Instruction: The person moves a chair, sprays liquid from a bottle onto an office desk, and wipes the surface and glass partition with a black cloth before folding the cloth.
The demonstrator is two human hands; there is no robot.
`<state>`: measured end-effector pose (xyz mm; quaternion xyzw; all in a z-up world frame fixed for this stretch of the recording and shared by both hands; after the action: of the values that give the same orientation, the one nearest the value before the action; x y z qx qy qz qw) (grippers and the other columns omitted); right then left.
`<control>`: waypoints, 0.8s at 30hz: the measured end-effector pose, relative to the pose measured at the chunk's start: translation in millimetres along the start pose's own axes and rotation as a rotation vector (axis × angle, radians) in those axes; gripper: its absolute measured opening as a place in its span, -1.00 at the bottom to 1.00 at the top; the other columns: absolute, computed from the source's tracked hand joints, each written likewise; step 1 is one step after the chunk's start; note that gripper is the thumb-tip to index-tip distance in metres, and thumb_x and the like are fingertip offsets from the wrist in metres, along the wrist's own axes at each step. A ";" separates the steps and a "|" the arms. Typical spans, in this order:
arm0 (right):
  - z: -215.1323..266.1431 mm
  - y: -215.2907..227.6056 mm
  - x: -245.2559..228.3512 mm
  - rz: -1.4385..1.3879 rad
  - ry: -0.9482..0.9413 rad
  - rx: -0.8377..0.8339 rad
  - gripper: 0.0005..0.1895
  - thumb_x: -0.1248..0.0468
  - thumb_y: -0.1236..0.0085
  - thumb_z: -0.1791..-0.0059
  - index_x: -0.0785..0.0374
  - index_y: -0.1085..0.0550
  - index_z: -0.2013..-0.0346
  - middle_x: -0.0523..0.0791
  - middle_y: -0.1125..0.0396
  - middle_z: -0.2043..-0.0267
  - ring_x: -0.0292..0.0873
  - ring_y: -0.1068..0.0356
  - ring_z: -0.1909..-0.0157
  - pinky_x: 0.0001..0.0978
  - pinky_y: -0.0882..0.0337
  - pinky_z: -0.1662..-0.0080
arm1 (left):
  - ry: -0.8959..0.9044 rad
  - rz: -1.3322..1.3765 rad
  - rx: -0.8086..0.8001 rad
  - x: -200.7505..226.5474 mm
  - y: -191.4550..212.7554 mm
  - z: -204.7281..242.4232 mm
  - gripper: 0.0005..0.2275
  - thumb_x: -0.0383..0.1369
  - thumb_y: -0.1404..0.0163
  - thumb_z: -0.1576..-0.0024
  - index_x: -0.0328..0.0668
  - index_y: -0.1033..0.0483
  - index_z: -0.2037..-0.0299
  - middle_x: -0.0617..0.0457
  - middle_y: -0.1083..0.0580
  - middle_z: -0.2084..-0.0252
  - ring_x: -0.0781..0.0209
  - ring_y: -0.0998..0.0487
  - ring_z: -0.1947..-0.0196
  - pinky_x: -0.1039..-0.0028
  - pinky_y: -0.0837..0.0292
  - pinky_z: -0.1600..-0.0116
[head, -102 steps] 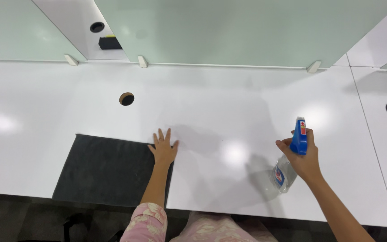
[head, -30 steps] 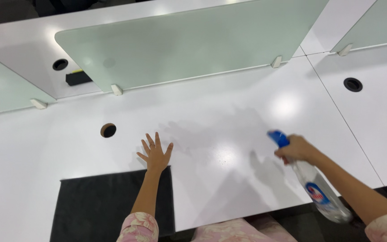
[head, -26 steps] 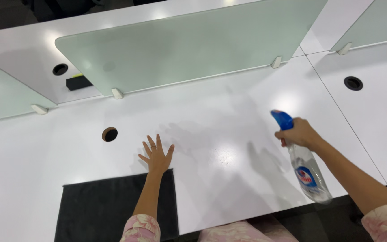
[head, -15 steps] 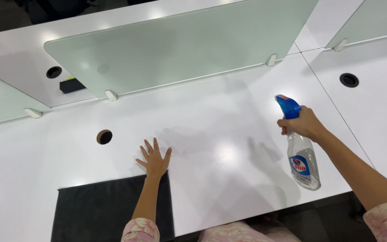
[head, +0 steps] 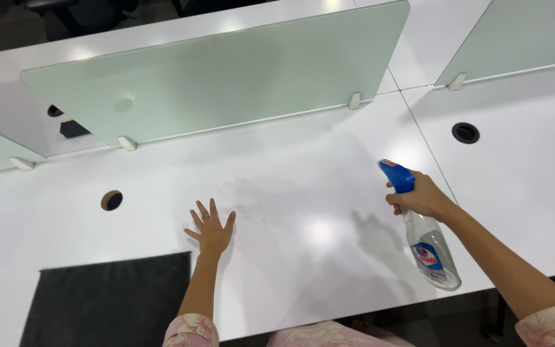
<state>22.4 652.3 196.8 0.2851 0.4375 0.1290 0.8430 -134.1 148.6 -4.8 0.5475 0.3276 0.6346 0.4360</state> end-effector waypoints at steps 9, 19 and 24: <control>-49.6 95.4 28.5 -0.087 0.276 0.162 -0.47 0.32 -0.30 0.19 0.38 -0.41 -0.05 -0.02 -0.50 0.40 -0.13 -0.57 0.41 -0.27 -0.55 0.23 | 0.033 0.016 0.064 55.0 -20.7 21.8 -0.19 0.24 0.24 -0.18 -0.02 0.17 -0.54 -0.23 0.36 -0.58 -0.28 0.53 -0.55 -0.51 0.65 -0.32; -60.5 271.4 139.4 -0.096 0.431 0.578 -0.38 0.15 -0.43 0.06 0.38 -0.30 -0.10 0.05 -0.48 0.18 -0.10 -0.50 0.16 -0.25 -0.51 0.09 | 0.078 -0.018 0.202 92.9 15.5 -0.4 -0.19 0.25 0.26 -0.17 -0.02 0.14 -0.53 -0.22 0.32 -0.59 -0.27 0.47 -0.55 -0.54 0.60 -0.31; -59.2 311.6 183.5 -0.176 0.399 0.691 -0.40 0.10 -0.40 -0.06 0.39 -0.25 -0.11 0.05 -0.46 0.11 -0.13 -0.49 0.07 -0.25 -0.51 0.03 | 0.050 -0.028 0.241 125.3 40.5 -15.0 -0.22 0.20 0.28 -0.22 -0.09 0.13 -0.53 -0.24 0.32 -0.58 -0.30 0.47 -0.55 -0.52 0.63 -0.33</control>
<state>91.5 1010.4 233.0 0.4823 0.6326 -0.0454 0.6043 -159.2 247.4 79.9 0.5752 0.4199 0.5980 0.3677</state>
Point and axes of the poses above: each hand's wrist, its own z-axis away from the middle knuckle, its own y-axis out of the back of the hand, x = y × z, the point moved 10 cm from there along -z, towards the middle knuckle
